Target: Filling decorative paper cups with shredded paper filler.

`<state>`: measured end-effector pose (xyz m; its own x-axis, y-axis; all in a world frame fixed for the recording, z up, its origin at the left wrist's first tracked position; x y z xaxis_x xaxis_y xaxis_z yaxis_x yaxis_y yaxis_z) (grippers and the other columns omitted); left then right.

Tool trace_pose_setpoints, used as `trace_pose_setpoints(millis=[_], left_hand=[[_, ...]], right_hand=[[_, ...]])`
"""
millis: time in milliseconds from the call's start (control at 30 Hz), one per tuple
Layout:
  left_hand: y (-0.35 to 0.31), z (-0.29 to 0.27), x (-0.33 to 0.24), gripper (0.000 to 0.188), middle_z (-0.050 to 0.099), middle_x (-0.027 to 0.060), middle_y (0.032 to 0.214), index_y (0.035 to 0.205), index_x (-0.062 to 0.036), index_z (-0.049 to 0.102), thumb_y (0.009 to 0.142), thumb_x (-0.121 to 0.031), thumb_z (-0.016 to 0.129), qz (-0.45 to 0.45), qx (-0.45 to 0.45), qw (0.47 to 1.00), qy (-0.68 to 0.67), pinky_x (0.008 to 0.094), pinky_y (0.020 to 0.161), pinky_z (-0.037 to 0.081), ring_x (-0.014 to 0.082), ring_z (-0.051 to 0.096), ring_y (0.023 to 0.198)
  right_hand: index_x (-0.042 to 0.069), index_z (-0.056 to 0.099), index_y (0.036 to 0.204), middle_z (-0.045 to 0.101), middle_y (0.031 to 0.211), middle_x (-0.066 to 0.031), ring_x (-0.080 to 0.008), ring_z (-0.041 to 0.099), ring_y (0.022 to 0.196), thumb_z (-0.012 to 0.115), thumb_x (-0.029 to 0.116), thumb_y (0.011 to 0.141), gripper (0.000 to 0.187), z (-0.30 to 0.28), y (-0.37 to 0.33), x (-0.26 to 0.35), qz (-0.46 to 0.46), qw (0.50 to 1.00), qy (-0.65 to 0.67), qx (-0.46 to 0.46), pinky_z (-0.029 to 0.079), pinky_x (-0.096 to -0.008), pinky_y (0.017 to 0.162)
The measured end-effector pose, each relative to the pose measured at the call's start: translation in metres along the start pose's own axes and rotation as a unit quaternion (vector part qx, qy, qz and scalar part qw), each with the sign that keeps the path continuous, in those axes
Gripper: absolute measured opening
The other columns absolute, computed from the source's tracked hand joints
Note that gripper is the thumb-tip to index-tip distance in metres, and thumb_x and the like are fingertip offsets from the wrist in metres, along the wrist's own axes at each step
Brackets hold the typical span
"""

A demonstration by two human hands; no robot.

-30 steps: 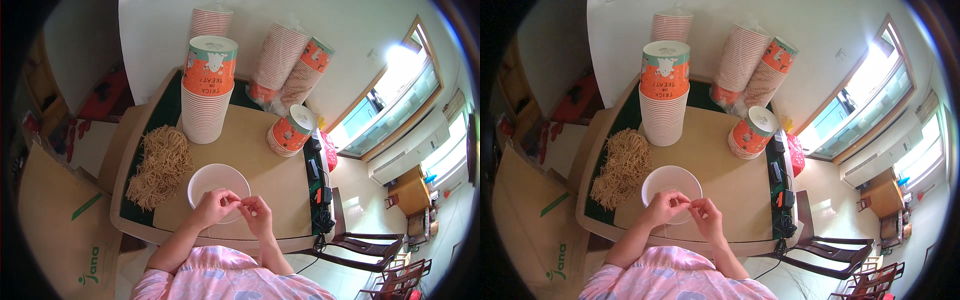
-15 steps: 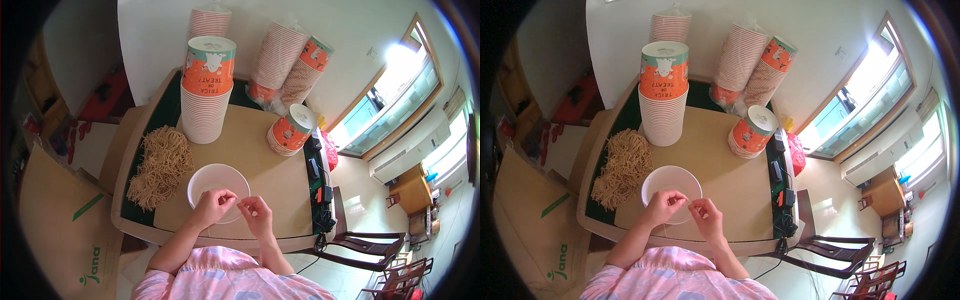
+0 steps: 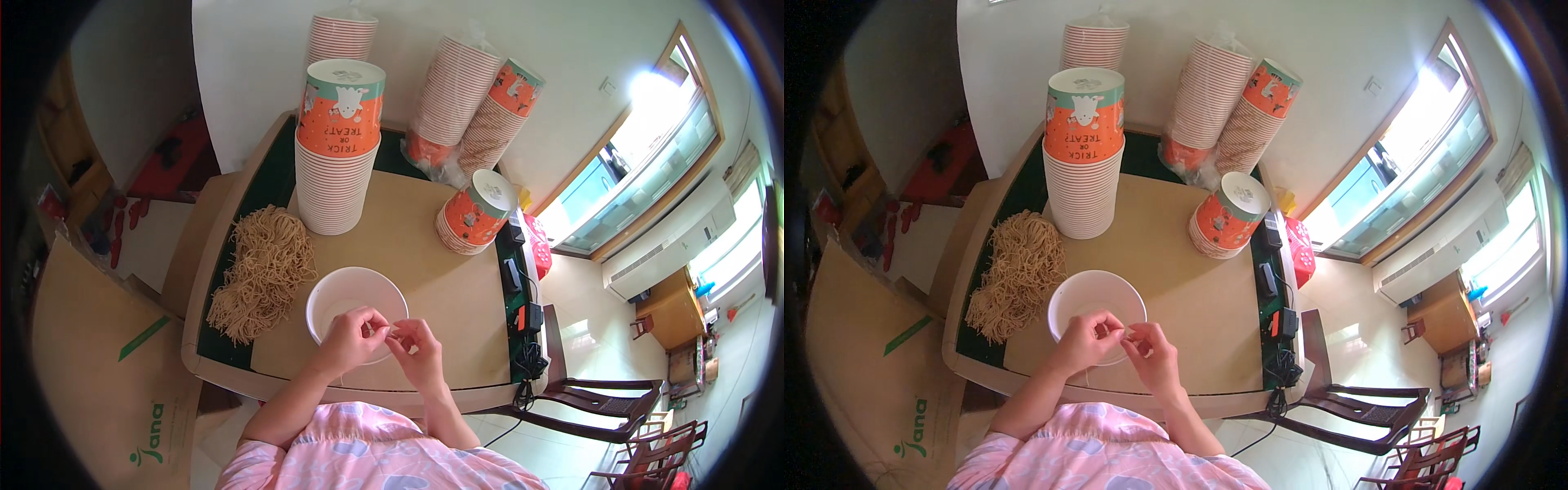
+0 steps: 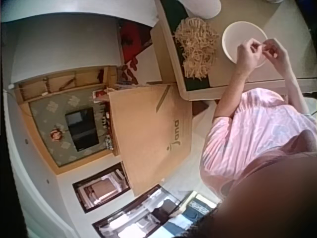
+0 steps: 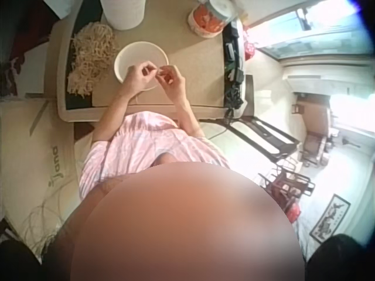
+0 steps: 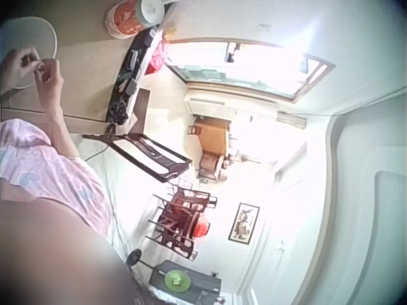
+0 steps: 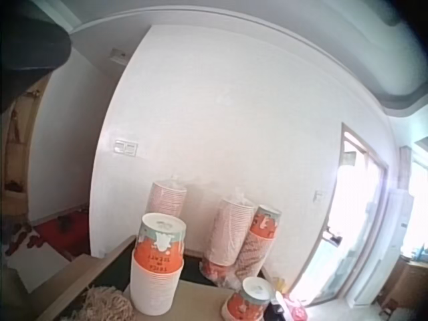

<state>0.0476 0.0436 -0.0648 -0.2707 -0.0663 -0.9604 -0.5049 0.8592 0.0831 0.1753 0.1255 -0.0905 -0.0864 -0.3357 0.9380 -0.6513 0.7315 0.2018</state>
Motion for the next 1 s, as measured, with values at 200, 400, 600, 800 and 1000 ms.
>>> trace_pose_setpoints(millis=[200, 400, 600, 800, 1000], left_hand=[[0.000, -0.005, 0.000, 0.009, 0.062, 0.0001, 0.067, 0.082, -0.0018, 0.066, 0.083, -0.011, 0.067, -0.006, -0.007, 1.000, -0.005, 0.0237, 0.054, 0.043, 0.0052, 0.051, 0.058], [0.000, -0.006, 0.000, 0.010, 0.062, -0.0004, 0.068, 0.083, -0.0015, 0.065, 0.084, -0.011, 0.066, -0.014, -0.004, 1.000, -0.021, 0.0234, 0.055, 0.042, 0.0044, 0.050, 0.059], [0.002, -0.006, -0.001, 0.008, 0.062, -0.0008, 0.070, 0.084, -0.0009, 0.065, 0.085, -0.009, 0.066, -0.008, -0.003, 0.999, -0.033, 0.0223, 0.055, 0.042, 0.0038, 0.050, 0.060], [0.003, -0.008, 0.001, 0.008, 0.063, -0.0011, 0.071, 0.085, -0.0012, 0.065, 0.085, -0.009, 0.065, -0.011, -0.007, 0.999, -0.039, 0.0218, 0.056, 0.043, 0.0035, 0.050, 0.061], [0.003, -0.008, 0.004, 0.010, 0.063, 0.0008, 0.075, 0.092, -0.0022, 0.064, 0.084, -0.008, 0.065, -0.009, 0.005, 0.999, -0.037, 0.0230, 0.058, 0.045, 0.0057, 0.053, 0.062]], right_hand=[[0.003, 0.059, 0.090, 0.063, 0.073, -0.0028, -0.0079, 0.052, 0.058, 0.072, 0.005, 0.079, 0.017, 0.000, 0.001, 0.005, -0.021, 0.998, -0.051, -0.010, 0.045, -0.0223, 0.055], [0.004, 0.061, 0.086, 0.063, 0.072, -0.0024, -0.0073, 0.049, 0.053, 0.070, 0.006, 0.081, 0.010, 0.000, 0.003, 0.011, -0.015, 0.997, -0.071, -0.019, 0.042, -0.0227, 0.050], [0.006, 0.063, 0.089, 0.063, 0.076, -0.0024, -0.0081, 0.046, 0.050, 0.071, 0.006, 0.079, 0.012, 0.000, 0.008, 0.024, -0.037, 0.994, -0.099, -0.017, 0.040, -0.0237, 0.048], [0.005, 0.063, 0.086, 0.063, 0.077, -0.0032, -0.0093, 0.046, 0.050, 0.071, 0.005, 0.078, 0.012, 0.001, 0.010, 0.026, -0.021, 0.993, -0.118, -0.001, 0.040, -0.0244, 0.048], [0.005, 0.063, 0.085, 0.061, 0.074, -0.0034, -0.0085, 0.045, 0.050, 0.070, 0.004, 0.079, 0.010, -0.001, 0.007, 0.019, -0.018, 0.995, -0.095, -0.018, 0.039, -0.0238, 0.048]])
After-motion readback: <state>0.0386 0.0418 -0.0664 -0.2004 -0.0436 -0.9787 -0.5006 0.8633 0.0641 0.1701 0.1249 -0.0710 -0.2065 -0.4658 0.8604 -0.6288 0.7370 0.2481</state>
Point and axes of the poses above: each hand's wrist, its own y-axis towards the middle knuckle, its own z-axis out of the palm, x = y × z, the point moved 4 cm from there along y, towards the middle knuckle
